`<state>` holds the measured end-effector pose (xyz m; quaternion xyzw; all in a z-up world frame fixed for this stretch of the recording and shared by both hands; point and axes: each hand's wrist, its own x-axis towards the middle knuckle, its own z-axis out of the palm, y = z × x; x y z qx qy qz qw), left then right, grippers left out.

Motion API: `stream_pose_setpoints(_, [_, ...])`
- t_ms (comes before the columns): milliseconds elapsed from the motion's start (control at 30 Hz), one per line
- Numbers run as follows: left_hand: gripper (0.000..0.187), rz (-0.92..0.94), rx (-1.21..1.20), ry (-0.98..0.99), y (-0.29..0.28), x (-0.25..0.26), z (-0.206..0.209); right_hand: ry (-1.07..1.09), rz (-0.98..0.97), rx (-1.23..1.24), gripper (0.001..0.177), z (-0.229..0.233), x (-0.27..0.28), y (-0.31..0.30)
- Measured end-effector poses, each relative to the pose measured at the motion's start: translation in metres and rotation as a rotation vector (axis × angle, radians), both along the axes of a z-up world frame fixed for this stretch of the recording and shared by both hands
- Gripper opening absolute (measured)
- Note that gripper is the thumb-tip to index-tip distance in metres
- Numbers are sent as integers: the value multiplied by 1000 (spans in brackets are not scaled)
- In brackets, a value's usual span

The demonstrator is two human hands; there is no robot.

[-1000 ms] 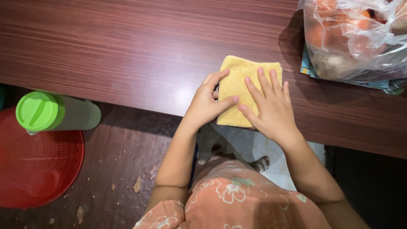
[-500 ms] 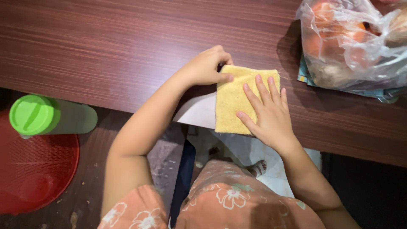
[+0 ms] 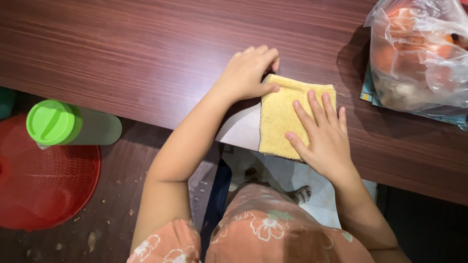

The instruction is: Wiping down several notebooks and folders with a yellow cleaning cloth at a desk.

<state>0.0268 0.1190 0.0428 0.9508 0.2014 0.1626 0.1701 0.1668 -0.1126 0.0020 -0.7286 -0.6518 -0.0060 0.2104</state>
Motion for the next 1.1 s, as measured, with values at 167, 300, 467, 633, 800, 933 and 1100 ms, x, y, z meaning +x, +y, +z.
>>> stream_pose_setpoints(167, [59,2,218,-151,-68,0,-32,-10,-3,-15,70,0,2,3])
stream_pose_setpoints(300, [84,64,187,-92,-108,-5,-49,-18,-6,-24,73,-7,5,1])
stream_pose_setpoints(467, [89,176,104,-37,-106,-32,-47,16,-6,-25,78,3,0,1])
stream_pose_setpoints(633, [88,265,160,-66,-114,-44,-51,43,6,-21,76,4,0,-1])
stream_pose_setpoints(800, [53,566,48,-224,-130,-40,-27,212,-17,69,67,4,3,-6])
stream_pose_setpoints(933, [34,542,-26,-221,-133,-33,-34,295,-8,168,60,3,3,-10])
stream_pose_setpoints(1100, [19,342,-631,-489,-132,-26,-29,546,24,321,46,6,5,-23])
